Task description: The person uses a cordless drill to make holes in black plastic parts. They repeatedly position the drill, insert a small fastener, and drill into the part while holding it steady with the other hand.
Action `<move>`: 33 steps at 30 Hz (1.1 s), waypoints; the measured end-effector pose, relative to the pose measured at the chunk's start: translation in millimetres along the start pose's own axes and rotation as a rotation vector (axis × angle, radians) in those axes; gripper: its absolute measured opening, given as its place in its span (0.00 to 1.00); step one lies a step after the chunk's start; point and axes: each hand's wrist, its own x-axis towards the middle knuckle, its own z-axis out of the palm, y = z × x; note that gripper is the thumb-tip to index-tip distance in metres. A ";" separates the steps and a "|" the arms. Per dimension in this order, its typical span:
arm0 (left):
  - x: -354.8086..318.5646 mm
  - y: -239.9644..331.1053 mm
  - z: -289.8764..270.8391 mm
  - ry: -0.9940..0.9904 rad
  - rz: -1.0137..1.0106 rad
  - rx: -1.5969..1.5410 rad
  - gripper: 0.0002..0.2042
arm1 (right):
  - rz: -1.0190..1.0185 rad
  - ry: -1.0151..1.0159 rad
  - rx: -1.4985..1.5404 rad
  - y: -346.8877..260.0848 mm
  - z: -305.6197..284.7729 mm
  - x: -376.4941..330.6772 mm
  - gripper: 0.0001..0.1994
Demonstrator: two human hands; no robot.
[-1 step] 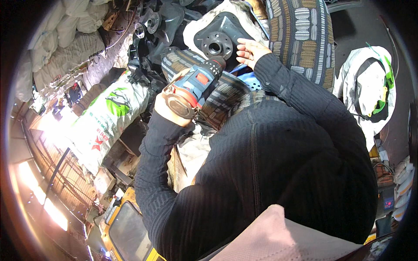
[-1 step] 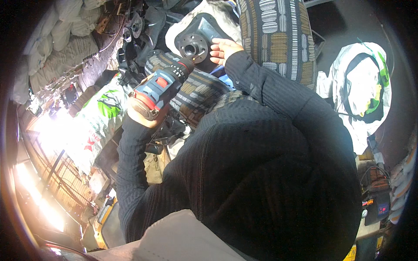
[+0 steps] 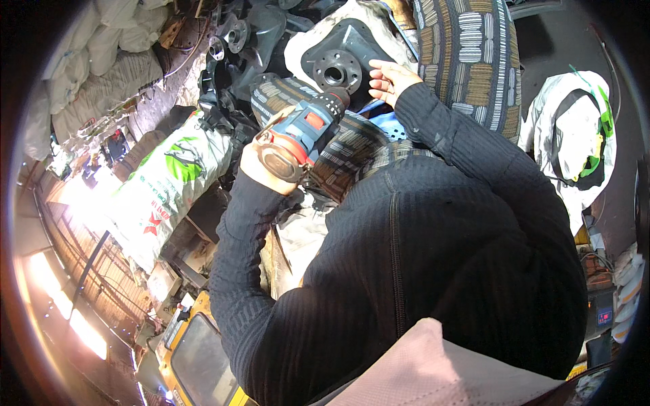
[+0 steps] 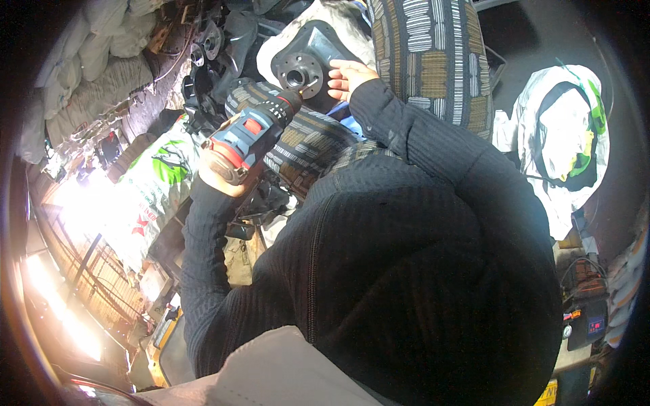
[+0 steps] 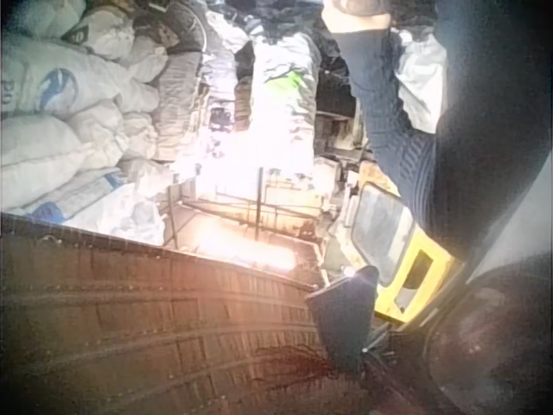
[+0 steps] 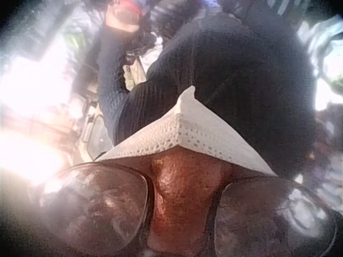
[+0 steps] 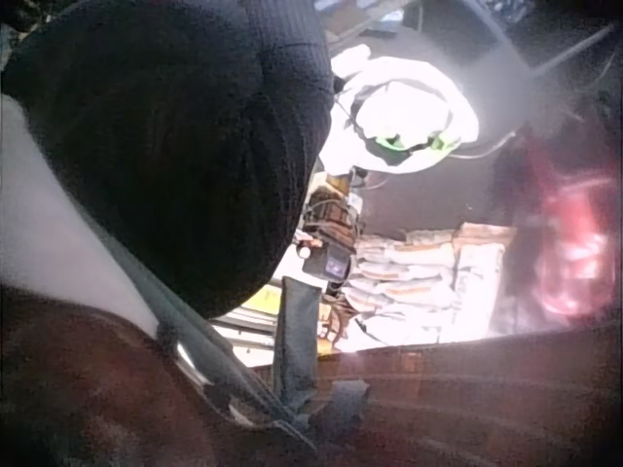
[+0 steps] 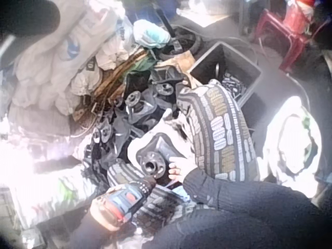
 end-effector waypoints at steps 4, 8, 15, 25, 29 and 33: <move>18.7 -3.5 -6.9 -0.130 -0.272 0.225 0.29 | -0.022 0.079 -0.113 2.1 2.6 5.0 0.13; 41.5 -16.1 -8.9 -0.363 -0.405 0.541 0.27 | -0.028 0.134 -0.213 2.0 9.5 10.2 0.12; 53.0 -0.5 -14.1 -0.061 -0.034 0.225 0.29 | -0.069 0.208 -0.323 1.6 27.6 22.4 0.13; 72.2 -25.8 -7.1 -0.198 -0.125 0.037 0.28 | -0.043 0.253 -0.282 -4.4 35.4 23.4 0.11; 73.9 -18.2 -11.4 -0.373 -0.218 0.102 0.19 | -0.082 0.249 -0.283 -2.8 35.5 24.7 0.11; 74.6 -12.2 -8.0 -0.274 -0.178 0.190 0.25 | -0.091 0.250 -0.347 -0.3 31.8 27.8 0.12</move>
